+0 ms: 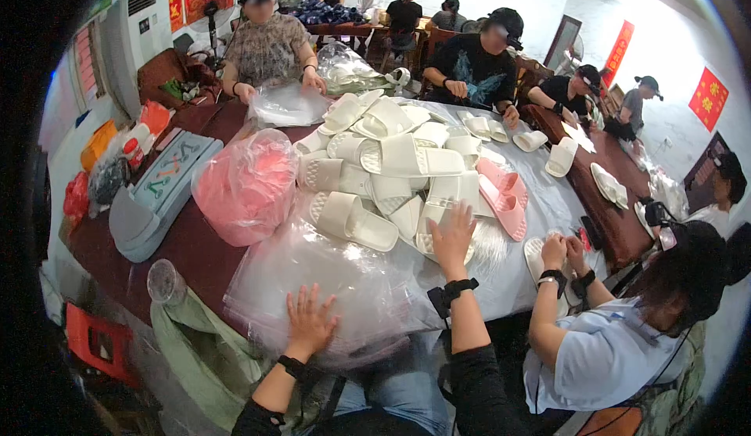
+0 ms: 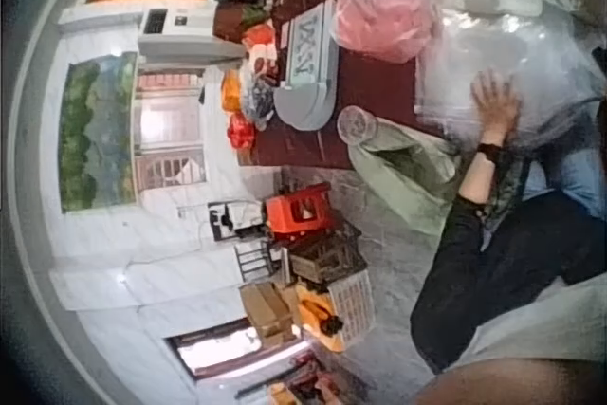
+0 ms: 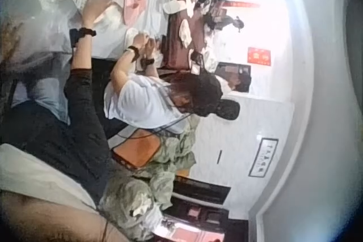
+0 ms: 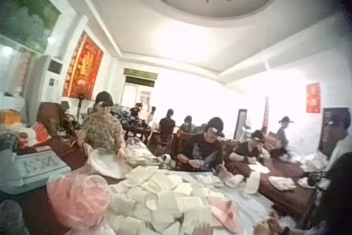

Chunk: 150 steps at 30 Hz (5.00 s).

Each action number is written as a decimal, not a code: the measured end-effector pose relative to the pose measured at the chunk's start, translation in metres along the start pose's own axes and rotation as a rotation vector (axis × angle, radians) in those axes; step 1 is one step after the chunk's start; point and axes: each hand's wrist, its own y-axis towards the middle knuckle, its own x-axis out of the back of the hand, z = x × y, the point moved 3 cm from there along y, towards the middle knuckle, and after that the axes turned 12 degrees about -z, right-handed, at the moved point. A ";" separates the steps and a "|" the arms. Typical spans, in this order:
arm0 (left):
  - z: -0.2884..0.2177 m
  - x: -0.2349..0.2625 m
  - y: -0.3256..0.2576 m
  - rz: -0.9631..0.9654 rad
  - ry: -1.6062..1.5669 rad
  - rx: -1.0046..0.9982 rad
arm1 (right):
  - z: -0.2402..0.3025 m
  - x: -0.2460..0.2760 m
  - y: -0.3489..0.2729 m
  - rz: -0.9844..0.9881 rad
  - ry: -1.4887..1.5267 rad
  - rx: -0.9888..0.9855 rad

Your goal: Sorting and placing white slippers into plastic bags.

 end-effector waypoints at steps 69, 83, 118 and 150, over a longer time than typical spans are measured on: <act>-0.001 0.003 0.004 -0.028 -0.012 0.029 | 0.048 0.097 0.014 0.872 1.367 -0.801; 0.002 0.001 0.003 0.011 -0.028 0.040 | 0.047 0.071 -0.041 0.974 0.369 0.159; 0.007 -0.014 -0.024 0.218 -0.498 0.227 | 0.219 0.032 -0.042 1.151 1.011 -0.285; -0.013 -0.002 -0.002 0.261 -0.183 0.145 | 0.212 -0.027 -0.066 1.084 0.654 -0.236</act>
